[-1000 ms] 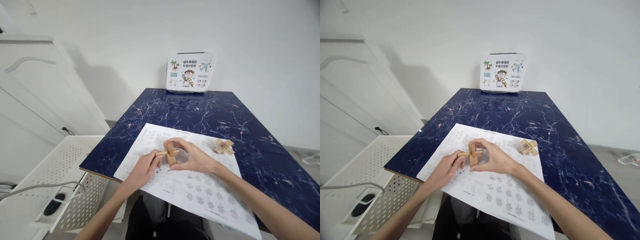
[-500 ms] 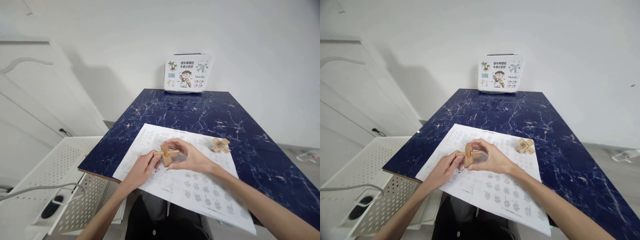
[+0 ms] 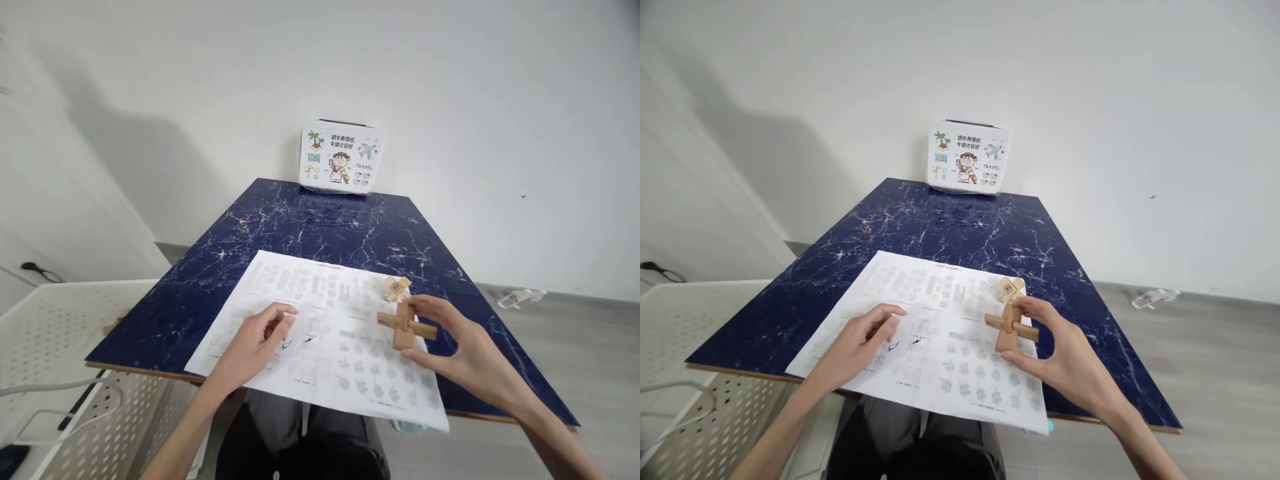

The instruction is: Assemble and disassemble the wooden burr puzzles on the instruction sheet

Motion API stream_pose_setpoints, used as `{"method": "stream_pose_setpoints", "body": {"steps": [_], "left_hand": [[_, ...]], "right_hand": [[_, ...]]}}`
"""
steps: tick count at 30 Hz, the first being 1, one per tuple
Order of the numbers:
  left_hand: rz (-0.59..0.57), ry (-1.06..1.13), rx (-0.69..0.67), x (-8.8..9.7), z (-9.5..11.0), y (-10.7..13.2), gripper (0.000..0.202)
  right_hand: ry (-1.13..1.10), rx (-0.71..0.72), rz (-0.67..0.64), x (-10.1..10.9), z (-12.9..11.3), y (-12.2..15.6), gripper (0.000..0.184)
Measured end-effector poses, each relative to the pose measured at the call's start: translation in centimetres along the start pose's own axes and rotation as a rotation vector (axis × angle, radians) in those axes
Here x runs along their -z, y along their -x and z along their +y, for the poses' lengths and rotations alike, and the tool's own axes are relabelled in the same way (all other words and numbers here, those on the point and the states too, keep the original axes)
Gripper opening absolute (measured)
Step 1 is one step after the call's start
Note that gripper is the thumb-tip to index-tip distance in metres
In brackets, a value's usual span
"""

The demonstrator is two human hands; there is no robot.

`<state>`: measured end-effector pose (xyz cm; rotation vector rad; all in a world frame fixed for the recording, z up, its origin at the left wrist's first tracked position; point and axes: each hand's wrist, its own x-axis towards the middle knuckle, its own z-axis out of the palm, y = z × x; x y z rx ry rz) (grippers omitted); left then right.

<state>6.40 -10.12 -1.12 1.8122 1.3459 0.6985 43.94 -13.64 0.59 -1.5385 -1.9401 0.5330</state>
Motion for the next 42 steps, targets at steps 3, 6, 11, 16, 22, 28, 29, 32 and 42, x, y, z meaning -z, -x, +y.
{"method": "stream_pose_setpoints", "body": {"steps": [3, 6, 11, 16, 22, 28, 29, 32, 42], "left_hand": [[-0.002, -0.004, 0.000, 0.0, 0.0, -0.1, 0.035], [-0.003, -0.020, 0.001, 0.1, 0.0, -0.1, 0.035], [0.012, -0.039, 0.001, 0.1, 0.1, -0.1, 0.036], [0.019, -0.055, 0.008, 0.1, 0.3, -0.1, 0.038], [0.030, -0.054, 0.001, 0.2, 0.3, -0.1, 0.037], [0.041, -0.024, 0.000, 0.2, 0.2, 0.0, 0.036], [0.041, -0.021, 0.000, 0.2, 0.2, 0.0, 0.035], [0.044, -0.018, -0.008, 0.1, 0.1, 0.0, 0.035], [0.001, 0.143, -0.024, 0.0, 0.3, 0.2, 0.051]], "right_hand": [[-0.007, -0.080, 0.044, 0.2, 2.3, 0.4, 0.077], [-0.081, -0.093, 0.034, 0.0, 3.6, -0.4, 0.072], [-0.092, -0.079, 0.062, 0.7, 3.9, -1.4, 0.069], [0.028, -0.083, 0.170, 2.0, 3.1, -3.1, 0.056], [0.407, 0.010, -0.019, 0.7, 1.5, -8.3, 0.048], [0.591, 0.069, -0.119, -2.6, -2.0, -10.9, 0.020], [0.584, 0.099, -0.120, -3.1, -2.7, -10.8, 0.018], [0.404, 0.264, -0.121, -4.5, -4.7, -10.0, 0.025], [-0.513, 0.430, -0.282, -10.4, -6.6, -7.5, 0.047]]}}
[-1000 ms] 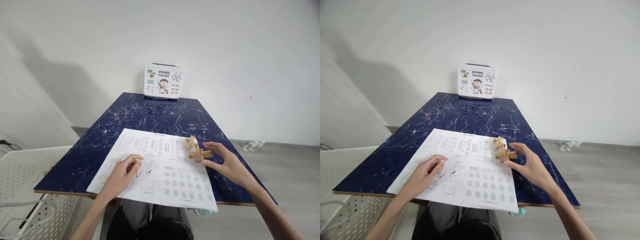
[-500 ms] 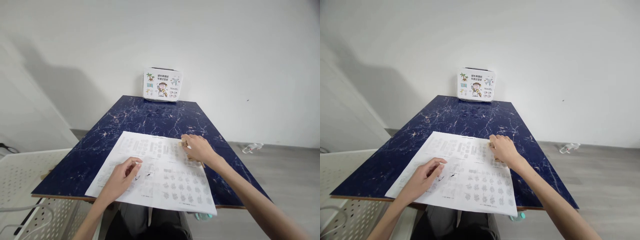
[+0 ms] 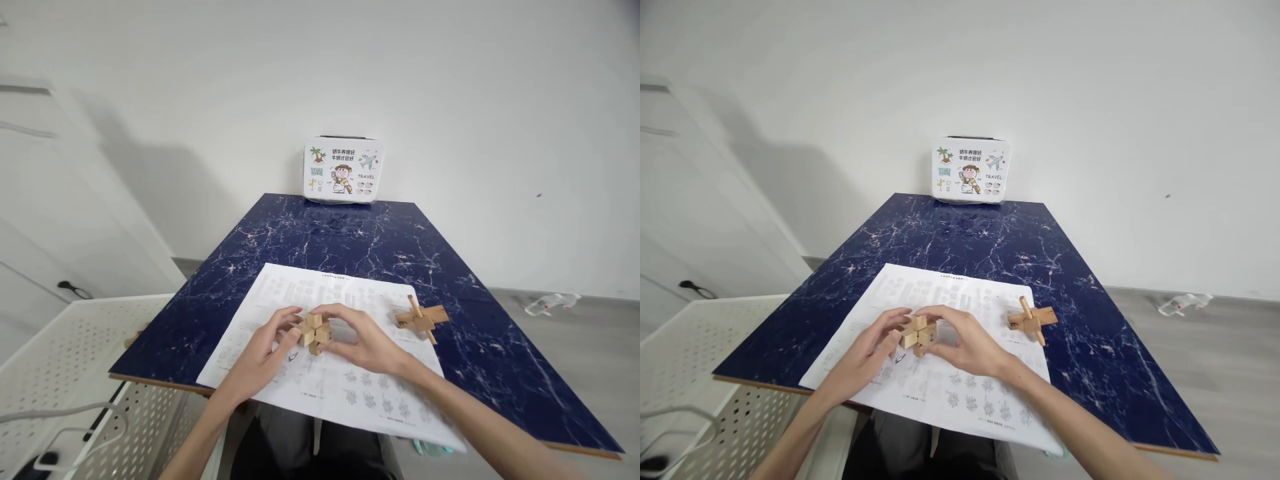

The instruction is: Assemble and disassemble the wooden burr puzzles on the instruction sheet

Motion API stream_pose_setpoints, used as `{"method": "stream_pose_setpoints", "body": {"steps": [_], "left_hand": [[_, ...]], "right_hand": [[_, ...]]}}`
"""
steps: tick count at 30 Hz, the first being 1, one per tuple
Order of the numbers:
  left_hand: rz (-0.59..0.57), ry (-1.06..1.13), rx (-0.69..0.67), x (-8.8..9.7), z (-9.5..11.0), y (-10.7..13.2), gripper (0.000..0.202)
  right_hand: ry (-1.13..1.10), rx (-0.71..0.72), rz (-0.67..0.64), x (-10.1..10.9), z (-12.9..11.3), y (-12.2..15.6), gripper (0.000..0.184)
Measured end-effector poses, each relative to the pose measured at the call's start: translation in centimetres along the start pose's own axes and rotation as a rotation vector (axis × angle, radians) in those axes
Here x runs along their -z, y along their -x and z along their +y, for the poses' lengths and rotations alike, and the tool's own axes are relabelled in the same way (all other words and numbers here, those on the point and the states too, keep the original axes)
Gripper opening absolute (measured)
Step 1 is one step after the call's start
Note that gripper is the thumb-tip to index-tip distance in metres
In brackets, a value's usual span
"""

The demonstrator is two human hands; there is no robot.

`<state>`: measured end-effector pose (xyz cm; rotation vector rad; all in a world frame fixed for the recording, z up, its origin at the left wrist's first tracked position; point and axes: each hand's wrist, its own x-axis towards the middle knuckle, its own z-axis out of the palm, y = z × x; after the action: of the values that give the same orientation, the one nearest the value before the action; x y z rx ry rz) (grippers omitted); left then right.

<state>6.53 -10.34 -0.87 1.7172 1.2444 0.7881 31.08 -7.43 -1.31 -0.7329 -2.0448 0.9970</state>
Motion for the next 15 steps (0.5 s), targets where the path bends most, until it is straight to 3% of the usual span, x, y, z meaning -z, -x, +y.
{"method": "stream_pose_setpoints", "body": {"steps": [3, 5, 9, 12, 15], "left_hand": [[-0.169, 0.168, -0.020, -0.3, 0.6, -0.3, 0.056], [-0.210, 0.272, -0.036, -0.7, 1.0, -0.5, 0.059], [-0.122, 0.360, -0.020, -1.4, 1.2, -0.5, 0.064], [-0.021, 0.362, 0.024, -1.8, 1.0, -0.4, 0.065], [0.034, 0.350, 0.052, -2.1, 0.9, -0.3, 0.066]], "right_hand": [[-0.058, 0.037, 0.017, -0.4, 0.7, 0.2, 0.049], [-0.069, 0.083, 0.035, -0.3, 0.8, 0.2, 0.048], [0.002, 0.138, 0.127, -0.3, 0.7, 0.1, 0.051], [0.063, 0.106, 0.192, -0.4, 0.9, 0.1, 0.032], [0.106, 0.076, 0.164, -0.6, 1.2, 0.3, 0.014]]}}
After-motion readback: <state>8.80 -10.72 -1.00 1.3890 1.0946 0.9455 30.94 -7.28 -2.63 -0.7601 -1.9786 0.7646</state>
